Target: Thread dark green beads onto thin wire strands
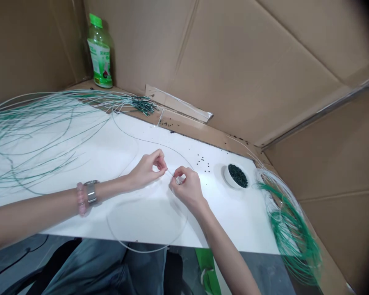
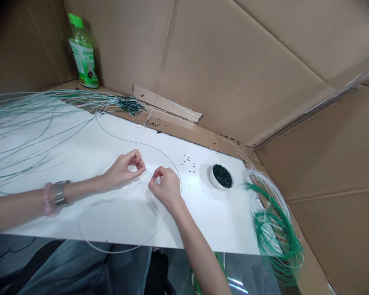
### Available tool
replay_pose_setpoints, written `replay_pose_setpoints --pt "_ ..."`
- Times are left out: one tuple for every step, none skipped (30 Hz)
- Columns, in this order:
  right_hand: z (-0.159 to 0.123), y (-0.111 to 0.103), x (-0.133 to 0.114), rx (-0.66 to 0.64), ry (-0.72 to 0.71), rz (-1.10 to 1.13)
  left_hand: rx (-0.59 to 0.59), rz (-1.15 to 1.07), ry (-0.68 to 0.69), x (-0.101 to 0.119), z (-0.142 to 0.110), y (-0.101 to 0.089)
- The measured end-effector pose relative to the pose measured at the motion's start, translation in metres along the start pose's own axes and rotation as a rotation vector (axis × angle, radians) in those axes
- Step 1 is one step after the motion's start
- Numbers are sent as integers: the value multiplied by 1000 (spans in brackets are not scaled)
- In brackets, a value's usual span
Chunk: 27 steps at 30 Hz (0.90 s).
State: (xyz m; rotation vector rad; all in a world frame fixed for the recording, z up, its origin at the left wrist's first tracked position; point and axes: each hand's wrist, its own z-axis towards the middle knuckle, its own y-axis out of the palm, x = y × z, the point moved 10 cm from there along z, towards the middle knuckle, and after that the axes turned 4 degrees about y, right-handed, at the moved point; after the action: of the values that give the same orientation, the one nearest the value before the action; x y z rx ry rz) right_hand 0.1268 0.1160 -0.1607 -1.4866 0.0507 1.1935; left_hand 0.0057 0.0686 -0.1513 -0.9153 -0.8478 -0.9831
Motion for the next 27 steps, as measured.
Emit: replay_pose_setpoints --pt "1 1 1 -13 2 10 1 4 5 1 0 0" --pt "2 2 1 -29 0 29 -4 8 10 2 1 2" --pt "3 3 0 -43 -4 54 -13 11 14 3 1 4" --pt "4 4 -1 -51 -6 82 -24 12 19 4 1 6" --pt "5 5 -1 -54 -6 112 -34 12 23 4 1 8" --pt "6 4 -1 -48 -2 142 -41 10 27 5 2 9" --pt "8 3 0 -34 5 171 -50 6 30 4 4 10" --pt "9 2 1 -16 14 200 -59 2 30 2 8 11" --pt "9 -1 2 5 22 232 -67 0 28 0 13 11" --pt "10 -3 3 27 28 265 -75 3 25 -4 20 11" --pt "10 -6 4 51 31 302 -85 12 22 -8 29 12" --pt "11 -9 5 74 30 341 -100 28 17 -13 39 14" --pt "11 -12 6 96 25 382 -125 53 13 -17 51 18" --pt "10 -14 6 115 17 423 -170 87 7 -22 62 26" --pt "10 -16 6 131 8 463 -236 127 -2 -27 72 37" --pt "10 -18 6 144 -2 501 -312 173 -14 -32 81 51" --pt "10 -18 6 153 -12 535 -385 220 -28 -37 88 66" --pt "10 -19 6 158 -21 566 -441 264 -41 -41 94 79" --pt "10 -18 7 160 -29 593 -478 306 -53 -44 100 91" --pt "10 -18 7 161 -36 615 -501 344 -65 -46 104 102" --pt "11 -17 9 163 -41 634 -513 379 -76 -48 107 111" --pt "12 -16 10 165 -45 648 -522 411 -88 -49 109 118" --pt "12 -16 11 169 -49 660 -529 440 -100 -49 109 124" --pt "13 -15 12 173 -52 669 -537 464 -110 -50 109 129" --pt "13 -15 13 176 -56 676 -543 486 -119 -50 109 132" --pt "13 -14 14 178 -60 683 -547 503 -125 -49 108 134" --pt "13 -14 14 177 -64 688 -550 516 -131 -49 107 135"
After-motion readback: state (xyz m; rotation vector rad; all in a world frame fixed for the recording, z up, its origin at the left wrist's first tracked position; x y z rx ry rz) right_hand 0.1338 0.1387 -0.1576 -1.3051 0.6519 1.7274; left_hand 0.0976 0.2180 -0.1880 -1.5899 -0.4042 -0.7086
